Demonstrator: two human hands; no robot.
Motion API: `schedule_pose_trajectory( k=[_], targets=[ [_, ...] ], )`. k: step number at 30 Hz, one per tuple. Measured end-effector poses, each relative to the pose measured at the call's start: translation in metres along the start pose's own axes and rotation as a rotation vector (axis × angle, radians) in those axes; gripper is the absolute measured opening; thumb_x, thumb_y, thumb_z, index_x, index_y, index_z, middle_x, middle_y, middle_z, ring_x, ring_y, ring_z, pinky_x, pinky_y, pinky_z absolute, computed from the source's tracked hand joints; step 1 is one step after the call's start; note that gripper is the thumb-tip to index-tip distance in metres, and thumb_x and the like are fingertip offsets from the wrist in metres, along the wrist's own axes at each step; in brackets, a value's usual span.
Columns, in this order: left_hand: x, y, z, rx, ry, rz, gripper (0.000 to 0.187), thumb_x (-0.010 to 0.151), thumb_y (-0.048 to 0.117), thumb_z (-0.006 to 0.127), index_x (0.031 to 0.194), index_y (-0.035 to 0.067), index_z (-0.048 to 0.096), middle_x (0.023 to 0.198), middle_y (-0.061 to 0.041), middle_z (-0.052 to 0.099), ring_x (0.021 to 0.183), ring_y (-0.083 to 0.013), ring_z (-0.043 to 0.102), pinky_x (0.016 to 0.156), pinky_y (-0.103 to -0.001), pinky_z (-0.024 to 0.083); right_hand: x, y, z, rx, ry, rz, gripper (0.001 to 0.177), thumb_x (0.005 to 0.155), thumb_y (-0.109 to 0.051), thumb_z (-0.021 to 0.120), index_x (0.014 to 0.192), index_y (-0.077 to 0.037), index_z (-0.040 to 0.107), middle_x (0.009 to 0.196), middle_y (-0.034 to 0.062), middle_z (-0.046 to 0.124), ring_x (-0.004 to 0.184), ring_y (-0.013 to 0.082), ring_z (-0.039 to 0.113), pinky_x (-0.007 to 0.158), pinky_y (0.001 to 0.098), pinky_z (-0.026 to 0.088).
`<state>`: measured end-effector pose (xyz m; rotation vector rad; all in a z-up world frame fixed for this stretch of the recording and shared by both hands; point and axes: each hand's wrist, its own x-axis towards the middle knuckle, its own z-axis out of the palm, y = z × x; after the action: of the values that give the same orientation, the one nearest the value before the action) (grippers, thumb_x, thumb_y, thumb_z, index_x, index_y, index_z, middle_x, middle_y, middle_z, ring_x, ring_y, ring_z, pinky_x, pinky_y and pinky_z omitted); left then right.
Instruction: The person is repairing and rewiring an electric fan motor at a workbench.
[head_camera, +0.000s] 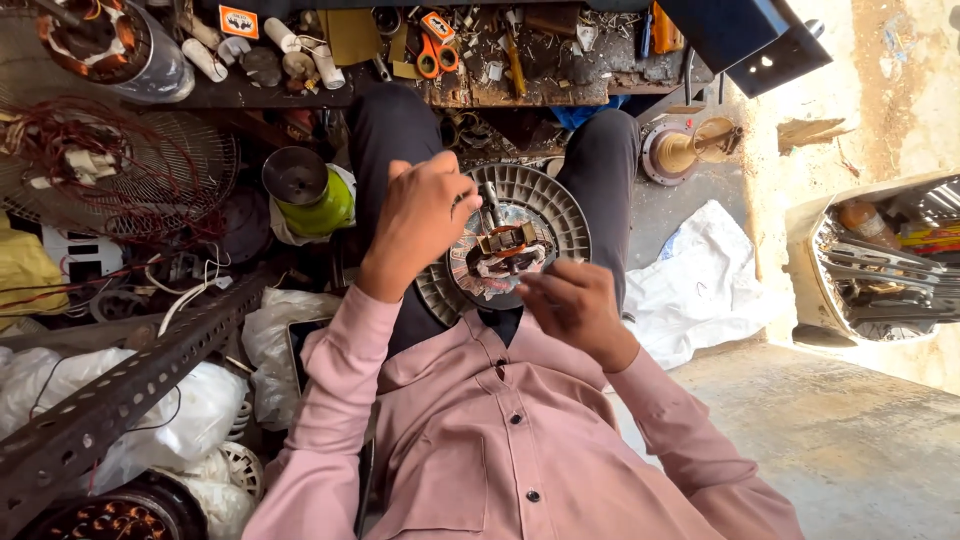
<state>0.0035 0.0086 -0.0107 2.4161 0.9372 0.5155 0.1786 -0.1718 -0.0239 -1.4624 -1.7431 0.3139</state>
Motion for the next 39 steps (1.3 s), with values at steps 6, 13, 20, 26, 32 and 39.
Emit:
schedule_pose_trajectory(
  k=[6,13,20,26,32,39],
  targets=[
    [0.025,-0.01,0.013,0.129,0.113,0.062,0.018,0.084,0.03,0.081,0.081,0.012,0.076,0.08,-0.004,0.064,0.082,-0.0239,0.065,0.08,-0.045,0.036,0.09,0.071,0.008,0.326,-0.113,0.533,0.017,0.091,-0.014,0.081,0.099,0.0,0.079,0.066,0.0061,0.058,0.059,0.0082,0.046,0.055,0.0314,0.036],
    [0.003,0.051,-0.019,0.311,0.235,0.112,0.023,0.089,0.031,0.08,0.078,0.013,0.072,0.077,-0.002,0.062,0.077,-0.0227,0.06,0.084,-0.043,0.037,0.096,0.127,0.037,1.06,-0.592,0.439,0.012,0.088,-0.004,0.073,0.098,0.001,0.076,0.089,-0.001,0.074,0.083,0.0052,0.065,0.081,0.0216,0.052],
    [-0.055,0.095,0.011,0.098,0.003,0.096,0.022,0.086,0.03,0.076,0.097,0.011,0.073,0.084,-0.002,0.065,0.082,-0.0199,0.064,0.086,-0.045,0.038,0.078,0.125,0.017,0.898,-0.576,0.27,0.012,0.087,0.005,0.073,0.098,0.003,0.077,0.089,0.0007,0.067,0.082,0.0071,0.058,0.075,0.023,0.046],
    [-0.093,0.081,0.023,0.081,-0.064,0.129,0.034,0.091,0.023,0.072,0.121,0.007,0.071,0.094,-0.005,0.064,0.089,-0.0219,0.064,0.086,-0.044,0.039,0.045,0.085,0.012,0.739,-0.286,0.215,0.01,0.088,0.005,0.07,0.097,0.001,0.074,0.085,0.0014,0.065,0.079,0.0073,0.057,0.07,0.0259,0.043],
    [-0.097,0.073,0.031,-0.211,0.048,0.124,0.027,0.093,0.017,0.07,0.117,0.007,0.072,0.09,-0.005,0.064,0.084,-0.024,0.063,0.082,-0.04,0.04,0.01,0.015,0.004,0.256,0.24,0.151,0.02,0.086,0.007,0.069,0.104,-0.002,0.074,0.078,0.0063,0.059,0.067,0.0133,0.058,0.06,0.0303,0.041],
    [-0.086,0.071,0.042,-0.21,0.183,0.106,0.01,0.097,0.017,0.07,0.096,0.008,0.073,0.08,-0.004,0.063,0.073,-0.0222,0.061,0.076,-0.039,0.038,-0.003,0.019,0.017,0.048,0.229,-0.104,0.023,0.081,0.003,0.077,0.104,-0.003,0.076,0.078,0.007,0.063,0.061,0.0191,0.059,0.057,0.0314,0.046]
  ],
)
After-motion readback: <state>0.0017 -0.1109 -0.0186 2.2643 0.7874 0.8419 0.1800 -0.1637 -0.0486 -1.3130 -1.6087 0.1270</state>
